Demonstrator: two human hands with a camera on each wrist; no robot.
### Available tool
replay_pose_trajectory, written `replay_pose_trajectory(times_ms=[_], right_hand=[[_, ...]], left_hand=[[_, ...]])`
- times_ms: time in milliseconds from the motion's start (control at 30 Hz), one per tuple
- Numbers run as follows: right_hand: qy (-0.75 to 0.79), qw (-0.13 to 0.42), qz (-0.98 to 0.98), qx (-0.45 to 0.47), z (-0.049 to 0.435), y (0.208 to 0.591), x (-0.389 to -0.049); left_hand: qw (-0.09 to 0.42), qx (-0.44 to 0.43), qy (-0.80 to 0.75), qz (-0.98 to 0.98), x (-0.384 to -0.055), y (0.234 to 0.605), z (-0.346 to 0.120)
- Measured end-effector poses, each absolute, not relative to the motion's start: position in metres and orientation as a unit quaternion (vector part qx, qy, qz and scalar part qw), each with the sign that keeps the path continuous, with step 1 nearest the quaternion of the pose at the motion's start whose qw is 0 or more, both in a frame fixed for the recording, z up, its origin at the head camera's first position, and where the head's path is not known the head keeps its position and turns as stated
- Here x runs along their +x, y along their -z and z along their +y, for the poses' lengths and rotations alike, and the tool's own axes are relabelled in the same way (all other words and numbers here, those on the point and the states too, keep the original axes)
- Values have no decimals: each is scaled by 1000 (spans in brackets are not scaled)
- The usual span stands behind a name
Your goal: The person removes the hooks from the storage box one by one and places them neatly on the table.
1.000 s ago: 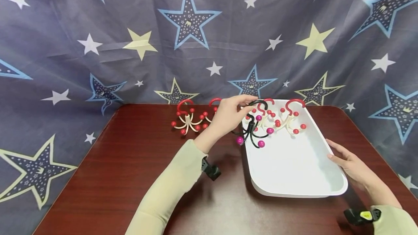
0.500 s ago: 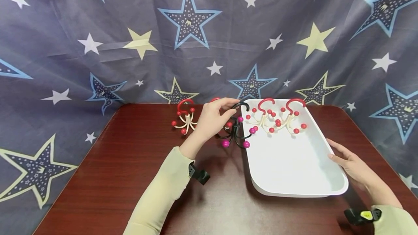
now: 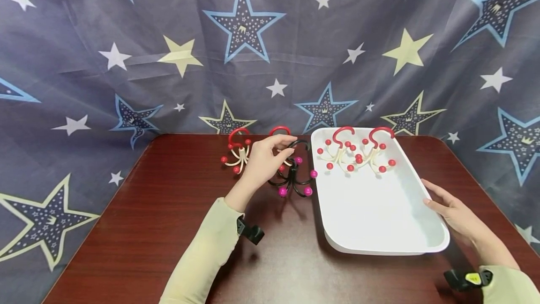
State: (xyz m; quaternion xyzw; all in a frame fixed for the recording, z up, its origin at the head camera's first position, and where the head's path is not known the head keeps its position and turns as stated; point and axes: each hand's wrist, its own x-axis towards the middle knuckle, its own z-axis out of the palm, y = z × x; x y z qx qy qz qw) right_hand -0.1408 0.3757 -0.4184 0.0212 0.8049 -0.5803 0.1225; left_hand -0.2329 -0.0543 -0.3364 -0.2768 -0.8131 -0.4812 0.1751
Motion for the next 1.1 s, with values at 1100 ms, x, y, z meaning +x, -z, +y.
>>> replay_pose_trajectory(times_ms=[1100], right_hand=[[579,115,807,20,376,420,-142]], left_hand=[[124,-261,547,-786,-258,396,-76]])
